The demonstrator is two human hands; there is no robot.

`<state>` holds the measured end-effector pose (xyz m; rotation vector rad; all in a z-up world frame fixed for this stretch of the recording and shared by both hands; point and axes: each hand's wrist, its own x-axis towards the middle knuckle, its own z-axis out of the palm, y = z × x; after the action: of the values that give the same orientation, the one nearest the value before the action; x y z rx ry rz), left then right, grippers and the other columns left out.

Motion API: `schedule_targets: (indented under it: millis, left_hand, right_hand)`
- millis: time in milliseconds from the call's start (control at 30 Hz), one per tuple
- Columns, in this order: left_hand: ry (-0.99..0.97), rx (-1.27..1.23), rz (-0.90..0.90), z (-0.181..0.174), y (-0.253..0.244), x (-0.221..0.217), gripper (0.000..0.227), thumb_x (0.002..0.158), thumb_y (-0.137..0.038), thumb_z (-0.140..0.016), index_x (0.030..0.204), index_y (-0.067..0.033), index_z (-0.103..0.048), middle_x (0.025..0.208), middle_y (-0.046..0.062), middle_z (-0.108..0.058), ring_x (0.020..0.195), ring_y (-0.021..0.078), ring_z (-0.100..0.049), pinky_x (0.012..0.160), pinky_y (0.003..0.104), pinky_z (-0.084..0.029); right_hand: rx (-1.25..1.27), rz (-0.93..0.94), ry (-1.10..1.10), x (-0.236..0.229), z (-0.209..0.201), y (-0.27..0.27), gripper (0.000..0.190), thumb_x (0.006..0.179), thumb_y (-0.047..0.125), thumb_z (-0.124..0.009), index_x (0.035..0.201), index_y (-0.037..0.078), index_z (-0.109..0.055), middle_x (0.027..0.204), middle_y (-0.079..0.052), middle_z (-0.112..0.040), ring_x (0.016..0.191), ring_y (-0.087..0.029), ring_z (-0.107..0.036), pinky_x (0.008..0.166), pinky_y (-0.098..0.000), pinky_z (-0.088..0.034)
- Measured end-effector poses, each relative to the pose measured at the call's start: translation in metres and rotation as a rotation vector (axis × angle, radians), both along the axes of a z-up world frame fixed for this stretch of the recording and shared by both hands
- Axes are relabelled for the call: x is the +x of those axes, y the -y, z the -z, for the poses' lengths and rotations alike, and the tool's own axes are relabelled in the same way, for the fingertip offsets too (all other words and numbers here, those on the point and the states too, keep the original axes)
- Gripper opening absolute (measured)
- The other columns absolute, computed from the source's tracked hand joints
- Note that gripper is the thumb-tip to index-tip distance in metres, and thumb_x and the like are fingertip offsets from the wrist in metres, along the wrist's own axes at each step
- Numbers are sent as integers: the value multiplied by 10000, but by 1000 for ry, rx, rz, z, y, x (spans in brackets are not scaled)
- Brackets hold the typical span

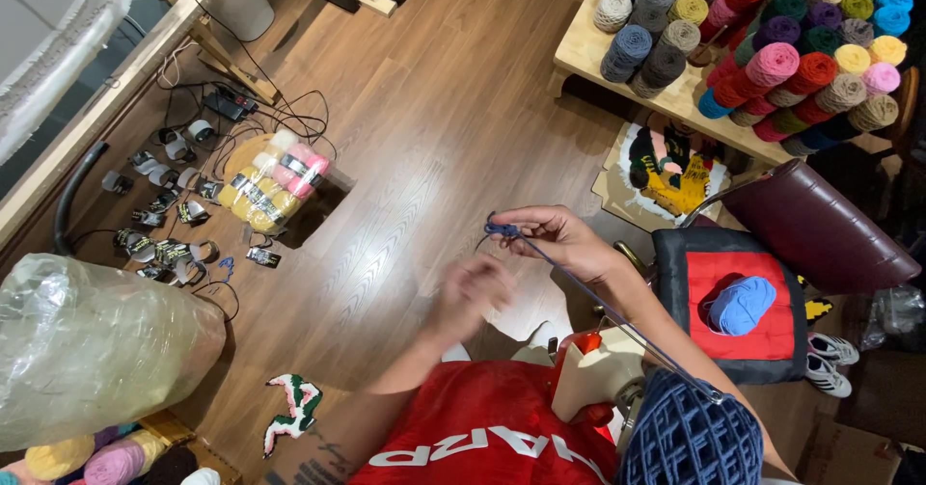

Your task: Winding blue yarn into a cake using a manual yarn winder.

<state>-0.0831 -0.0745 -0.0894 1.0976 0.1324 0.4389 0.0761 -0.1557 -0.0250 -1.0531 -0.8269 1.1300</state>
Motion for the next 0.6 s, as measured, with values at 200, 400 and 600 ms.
schedule_targets:
  millis: [200, 400, 600]
  left_hand:
    - [-112, 422, -253, -67, -42, -4, 391, 774, -132, -718, 1126, -53, -565, 1139, 113, -558, 1066, 248, -546, 879, 375, -467]
    - [-54, 740, -263, -83, -53, 5, 239, 779, -142, -701, 1017, -139, -677, 981, 31, -658, 1007, 188, -610, 872, 302, -479]
    - [-111, 628, -154, -90, -58, 1, 119, 783, -88, -680, 903, -79, -681, 905, 101, -636, 882, 184, -617, 775, 296, -509]
  right_hand:
    - [32, 10, -72, -6, -8, -11, 316, 837, 17, -532, 1135, -83, -563, 933, -207, -663, 829, -220, -648, 670, -278, -527]
    - [-28, 37, -2, 0, 14, -10, 285, 821, -9, -593, 1094, -87, -570, 854, -166, -682, 760, -160, -644, 645, -256, -538]
    - [-25, 43, 101, -8, -2, -11, 185, 818, -24, -596, 998, -65, -599, 762, -146, -680, 645, -154, -647, 583, -247, -531]
